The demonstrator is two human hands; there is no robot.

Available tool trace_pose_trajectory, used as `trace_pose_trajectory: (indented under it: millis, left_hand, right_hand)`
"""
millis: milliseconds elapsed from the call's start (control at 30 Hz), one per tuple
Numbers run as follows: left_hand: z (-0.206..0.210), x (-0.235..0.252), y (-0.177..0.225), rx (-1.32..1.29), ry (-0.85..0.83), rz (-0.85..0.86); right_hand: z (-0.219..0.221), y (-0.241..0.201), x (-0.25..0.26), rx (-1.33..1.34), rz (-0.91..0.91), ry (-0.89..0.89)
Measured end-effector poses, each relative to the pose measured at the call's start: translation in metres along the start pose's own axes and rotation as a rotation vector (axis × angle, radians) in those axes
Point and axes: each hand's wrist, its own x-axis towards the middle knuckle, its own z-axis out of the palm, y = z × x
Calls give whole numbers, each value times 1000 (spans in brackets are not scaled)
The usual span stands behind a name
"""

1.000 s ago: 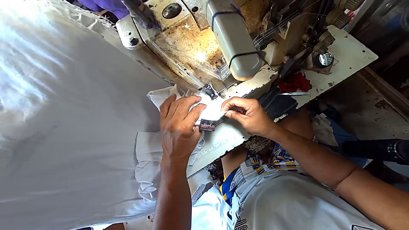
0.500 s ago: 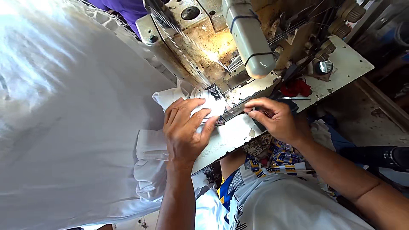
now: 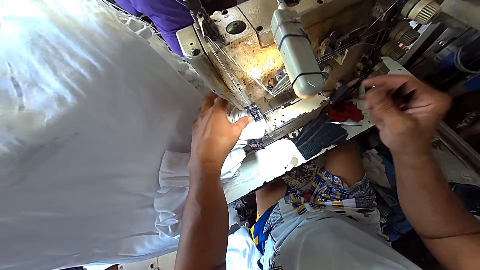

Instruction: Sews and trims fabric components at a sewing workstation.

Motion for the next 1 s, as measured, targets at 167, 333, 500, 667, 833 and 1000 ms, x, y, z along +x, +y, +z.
trace_pose_trajectory:
  millis: [167,333,500,667,833,1000]
  left_hand:
    - [6,4,17,124,-75,-16]
    - [29,-11,24,97,127,26]
    - [49,-21,17,99,255,101]
    - [48,-19,18,82,262,74]
    - [50,-21,17,77,263,90]
    - [48,-20,18,62,262,87]
  right_hand:
    - [-40,8,39,37,50,156]
    - [-63,19,57,11,46,275]
    - [-80,39,70,-43,65,343]
    - [-94,70,95,-43,197,332]
    - [-96,105,132,298,378,158]
    - [-99,124,155,477,375,-82]
